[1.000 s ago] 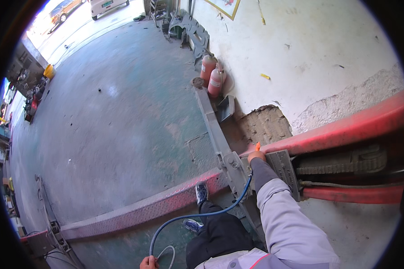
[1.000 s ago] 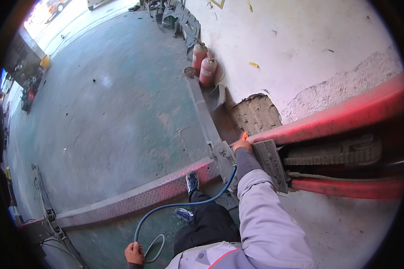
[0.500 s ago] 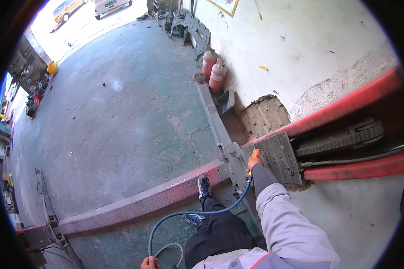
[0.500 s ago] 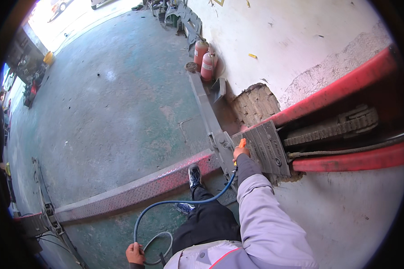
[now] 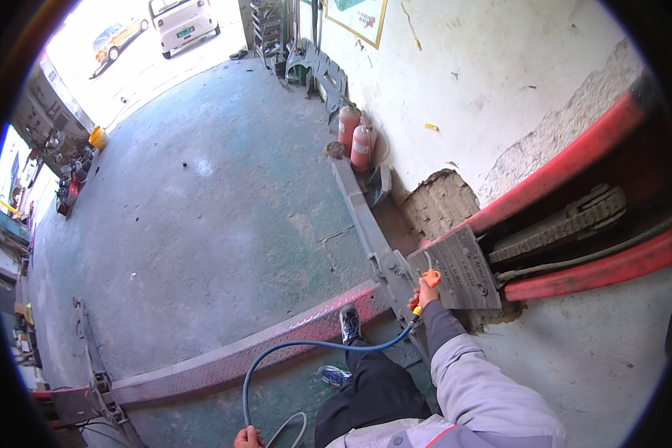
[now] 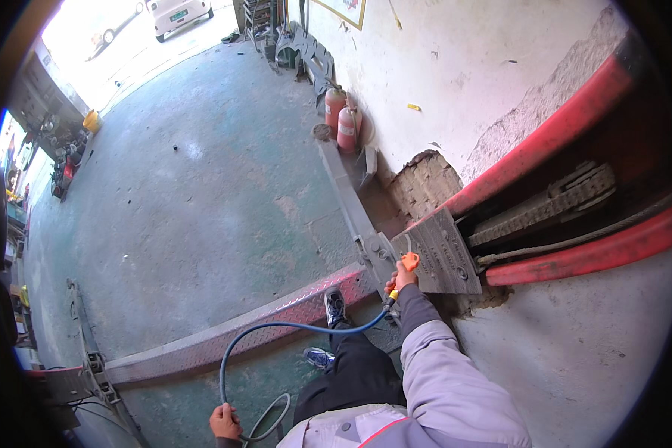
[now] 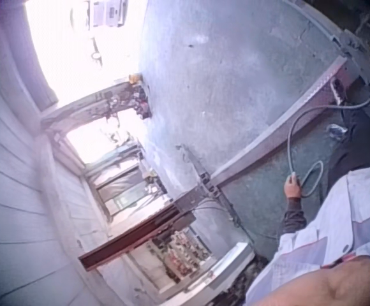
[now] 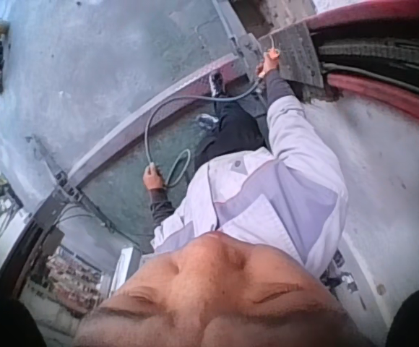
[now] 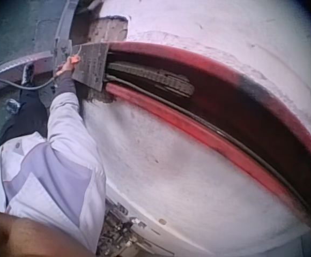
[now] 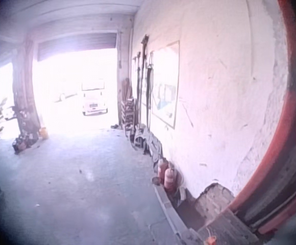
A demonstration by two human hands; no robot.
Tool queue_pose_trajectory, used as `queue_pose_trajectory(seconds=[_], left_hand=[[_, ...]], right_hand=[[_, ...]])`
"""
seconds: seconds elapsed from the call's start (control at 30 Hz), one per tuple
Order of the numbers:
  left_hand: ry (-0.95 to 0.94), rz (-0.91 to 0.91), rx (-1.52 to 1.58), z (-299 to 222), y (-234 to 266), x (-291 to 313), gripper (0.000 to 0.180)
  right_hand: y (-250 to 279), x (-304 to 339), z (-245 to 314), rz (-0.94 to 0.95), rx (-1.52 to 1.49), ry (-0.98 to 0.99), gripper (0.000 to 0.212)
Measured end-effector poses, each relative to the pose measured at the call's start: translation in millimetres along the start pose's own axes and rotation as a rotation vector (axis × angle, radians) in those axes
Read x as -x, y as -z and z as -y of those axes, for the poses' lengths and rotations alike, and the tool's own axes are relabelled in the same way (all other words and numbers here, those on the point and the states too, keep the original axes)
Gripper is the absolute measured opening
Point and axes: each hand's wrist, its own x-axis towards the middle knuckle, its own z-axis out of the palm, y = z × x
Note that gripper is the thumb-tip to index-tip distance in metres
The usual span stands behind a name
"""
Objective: The person uses a handheld air nozzle connected to a hose to blow dust and debris from various surfaces in a workshop, including the floor, tool chests, and equipment. The person moves around the space, directing the air stream at different areas to dislodge accumulated dust.
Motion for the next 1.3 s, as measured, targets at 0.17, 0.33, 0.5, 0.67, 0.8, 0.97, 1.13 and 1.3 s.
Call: queue_pose_trajectory(seconds=[0.17,0.33,0.5,0.67,0.8,0.97,1.13,1.3], left_hand=[[-0.162,-0.06,-0.451,-28.6,-12.2,17.5,0.045],[-0.124,0.003,-0.432,-51.7,-31.0,16.2,0.047],[-0.242,-0.007,-0.524,-59.9,-54.3,3.6,0.046],[-0.025,0.036,-0.419,-91.2,-83.6,-15.5,0.042],[-0.098,0.044,-0.478,-128.0,-117.2,-34.4,0.04],[-0.203,0.053,-0.548,-155.0,-146.6,-48.8,0.04],[-0.127,0.053,-0.452,-155.8,-143.7,-49.9,0.039],[-0.015,0.031,-0.276,-140.8,-117.1,-41.0,0.039]], right_hand=[[-18.8,3.6,23.7,-0.187,0.072,0.119,0.045],[-44.8,-13.0,63.4,-0.16,0.469,0.231,0.05],[-62.9,-94.7,84.5,-0.275,0.459,0.275,0.052],[-75.7,-148.8,115.0,-0.318,0.454,0.122,0.052],[-83.6,-151.4,149.4,-0.232,0.422,0.064,0.051],[-91.9,-146.2,178.2,-0.289,0.286,0.118,0.047],[-91.9,-127.2,179.0,-0.11,0.119,0.127,0.042],[-97.8,-86.2,174.9,0.178,0.118,0.183,0.046]])
